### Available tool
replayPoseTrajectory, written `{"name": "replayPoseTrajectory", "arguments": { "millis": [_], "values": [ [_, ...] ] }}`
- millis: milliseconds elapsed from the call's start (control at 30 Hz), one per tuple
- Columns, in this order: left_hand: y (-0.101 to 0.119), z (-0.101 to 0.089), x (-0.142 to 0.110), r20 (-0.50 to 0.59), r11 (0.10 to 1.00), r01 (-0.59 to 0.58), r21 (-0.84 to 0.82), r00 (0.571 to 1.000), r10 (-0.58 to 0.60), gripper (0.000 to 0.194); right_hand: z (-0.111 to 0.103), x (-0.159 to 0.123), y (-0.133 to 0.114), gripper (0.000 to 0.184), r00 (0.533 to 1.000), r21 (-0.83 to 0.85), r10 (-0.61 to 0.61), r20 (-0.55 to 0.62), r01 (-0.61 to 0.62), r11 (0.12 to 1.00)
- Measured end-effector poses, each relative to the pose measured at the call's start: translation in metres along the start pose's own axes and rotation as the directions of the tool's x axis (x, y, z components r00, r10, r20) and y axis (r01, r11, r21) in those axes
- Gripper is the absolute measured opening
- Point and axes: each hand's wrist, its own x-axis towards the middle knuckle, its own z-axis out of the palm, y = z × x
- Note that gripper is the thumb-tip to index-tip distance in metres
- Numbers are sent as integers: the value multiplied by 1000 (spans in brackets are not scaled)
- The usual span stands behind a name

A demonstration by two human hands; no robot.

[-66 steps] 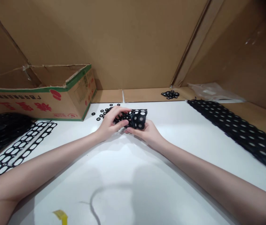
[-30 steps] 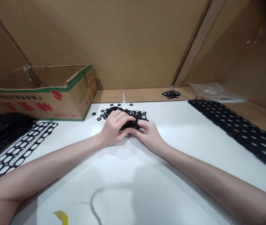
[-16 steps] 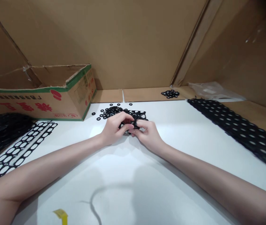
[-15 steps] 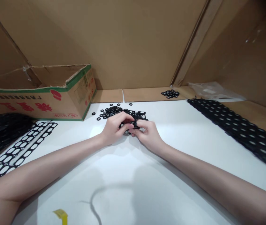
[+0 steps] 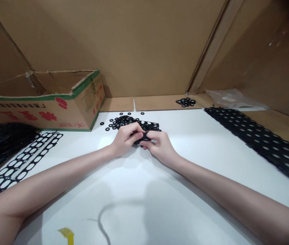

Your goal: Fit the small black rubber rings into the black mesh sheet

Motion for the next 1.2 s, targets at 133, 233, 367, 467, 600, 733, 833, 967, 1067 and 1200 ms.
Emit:
{"name": "replayPoseTrajectory", "arguments": {
  "millis": [133,233,367,467,600,733,833,967,1067,1200],
  "values": [
    [-1,1,1,-19,997,65,-35,998,-65,21,0,0,-1,26,999,-49,-32,18,32,998],
    [-1,0,2,-36,995,96,-36,995,-98,22,0,0,-3,23,996,-103,-86,34,89,991],
    [3,-2,4,-47,996,91,-25,995,-92,22,-1,0,-5,18,999,-2,28,-22,-28,1000],
    [6,-3,5,-28,999,40,-12,999,-40,18,-3,1,-6,15,993,91,109,-42,-105,990],
    [5,-3,5,-32,1000,22,-14,999,-22,12,-5,2,-8,16,993,111,109,-45,-103,988],
    [1,-3,5,-30,992,92,-88,995,-95,11,-5,3,-8,19,994,112,104,-26,-100,989],
    [-1,-3,4,-29,980,126,-156,991,-132,11,-4,4,-7,17,994,139,111,-19,-107,985],
    [-1,-2,5,-30,974,137,-178,989,-145,12,-3,4,-6,16,993,172,119,-3,-117,978],
    [0,-2,6,-29,977,148,-154,988,-154,13,-3,4,-6,14,992,184,123,4,-121,975],
    [3,-3,5,-34,988,132,-79,990,-135,13,-3,4,-6,11,990,195,143,-1,-140,971]
  ]
}}
